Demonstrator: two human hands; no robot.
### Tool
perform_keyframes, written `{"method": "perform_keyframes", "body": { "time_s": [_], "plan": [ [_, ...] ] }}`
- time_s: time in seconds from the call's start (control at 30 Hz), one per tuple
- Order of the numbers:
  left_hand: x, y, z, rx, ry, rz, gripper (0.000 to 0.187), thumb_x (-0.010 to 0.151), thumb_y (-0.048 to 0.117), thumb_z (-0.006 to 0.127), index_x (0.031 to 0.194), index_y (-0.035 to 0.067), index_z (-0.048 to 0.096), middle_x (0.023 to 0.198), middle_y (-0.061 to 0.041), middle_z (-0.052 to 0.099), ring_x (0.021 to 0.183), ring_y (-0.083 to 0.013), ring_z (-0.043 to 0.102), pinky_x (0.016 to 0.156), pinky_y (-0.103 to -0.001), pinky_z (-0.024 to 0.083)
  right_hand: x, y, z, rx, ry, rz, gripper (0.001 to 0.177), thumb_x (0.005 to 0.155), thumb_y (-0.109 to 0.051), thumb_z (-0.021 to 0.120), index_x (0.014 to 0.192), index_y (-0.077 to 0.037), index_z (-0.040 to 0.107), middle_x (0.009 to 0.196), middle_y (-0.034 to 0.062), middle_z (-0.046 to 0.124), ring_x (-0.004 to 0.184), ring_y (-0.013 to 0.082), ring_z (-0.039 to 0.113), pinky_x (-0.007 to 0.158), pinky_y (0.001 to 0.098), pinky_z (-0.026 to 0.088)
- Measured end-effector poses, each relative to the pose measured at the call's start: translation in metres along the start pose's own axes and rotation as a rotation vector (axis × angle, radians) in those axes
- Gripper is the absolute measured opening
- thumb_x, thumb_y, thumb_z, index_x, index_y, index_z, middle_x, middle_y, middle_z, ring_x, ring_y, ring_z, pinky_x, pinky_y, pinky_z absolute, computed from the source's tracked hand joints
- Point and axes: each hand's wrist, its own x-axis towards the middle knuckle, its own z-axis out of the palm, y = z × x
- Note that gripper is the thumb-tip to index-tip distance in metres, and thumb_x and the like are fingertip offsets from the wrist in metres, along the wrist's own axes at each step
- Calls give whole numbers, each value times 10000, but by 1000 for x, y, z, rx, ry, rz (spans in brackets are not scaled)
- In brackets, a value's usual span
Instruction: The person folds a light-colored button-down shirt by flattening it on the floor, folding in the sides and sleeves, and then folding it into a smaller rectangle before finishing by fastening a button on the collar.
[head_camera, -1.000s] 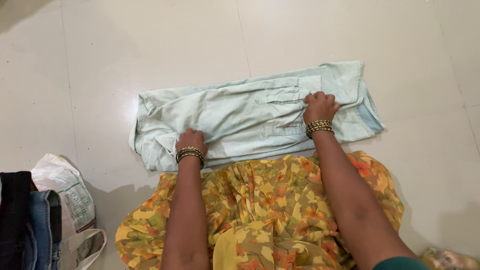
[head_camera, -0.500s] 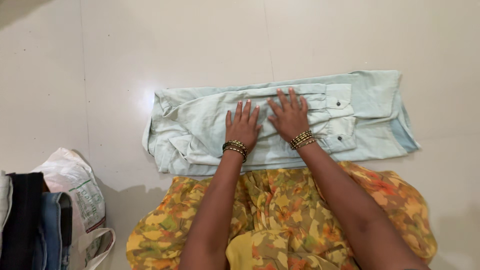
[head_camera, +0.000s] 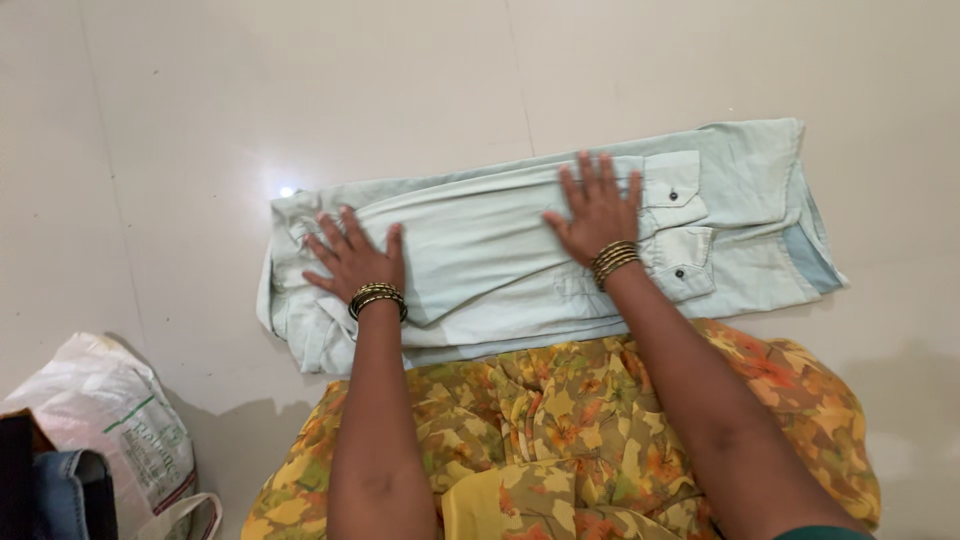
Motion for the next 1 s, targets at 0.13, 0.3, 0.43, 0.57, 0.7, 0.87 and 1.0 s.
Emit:
{"method": "perform_keyframes", "body": {
  "time_s": [0.13, 0.3, 0.43, 0.57, 0.7, 0.87, 1.0],
  "plan": [
    [1, -12, 5, 2, 50, -116, 920, 925, 746, 378, 1642, 197, 198, 1706, -3, 26, 1548, -359, -59, 1158, -728, -12, -2, 14, 2, 33, 29, 107, 824, 980, -737, 298, 1617, -215, 318, 1713, 74, 186, 1571, 297, 104, 1211, 635, -5],
    [10, 21, 35, -65, 250, 394, 619, 1039, 430, 401, 1613, 200, 374, 1749, -73, 139, 1615, -314, 46, 1245, -655, 43, 12, -17, 8, 63, 2, 216, 691, 1023, -634, 367, 1572, -214, 380, 1676, 107, 226, 1545, 386, 98, 1144, 710, 8],
    [-12, 63, 39, 63, 86, 554, 615, 1012, 504, 430, 1587, 292, 377, 1717, 2, 214, 1589, -259, 120, 1224, -651, 30, 11, -100, 16, 56, -4, -319, 584, 1035, -522, 434, 1568, -283, 452, 1706, 84, 260, 1562, 347, 143, 1193, 659, 78],
    [5, 36, 0, 132, -31, 429, 729, 946, 663, 402, 1584, 324, 311, 1692, -1, 162, 1544, -294, 84, 1193, -637, 31, 5, -111, -12, 149, -30, -270, 609, 990, -599, 432, 1539, -338, 440, 1693, 19, 260, 1572, 281, 141, 1222, 641, 72],
    [35, -16, -18, 159, -4, 265, 797, 932, 743, 357, 1600, 320, 262, 1701, -6, 102, 1562, -249, 45, 1202, -636, 8, 13, -98, -25, 101, -139, -170, 659, 958, -680, 372, 1546, -382, 370, 1693, 4, 180, 1557, 269, 86, 1211, 624, 38],
    [42, -49, -18, 100, 77, 157, 787, 970, 687, 339, 1629, 267, 241, 1722, 9, 90, 1575, -322, 19, 1215, -637, 1, 14, -43, -9, 82, -32, -115, 740, 978, -704, 311, 1603, -307, 296, 1701, 30, 136, 1543, 280, 59, 1194, 625, 12],
    [36, -17, -15, 223, 177, 112, 673, 1013, 557, 341, 1606, 244, 296, 1714, -113, 78, 1566, -358, 16, 1169, -676, -8, 20, -35, 1, 111, -105, 240, 748, 993, -697, 304, 1612, -279, 274, 1707, 73, 125, 1563, 333, 45, 1192, 638, -3]
  ]
}}
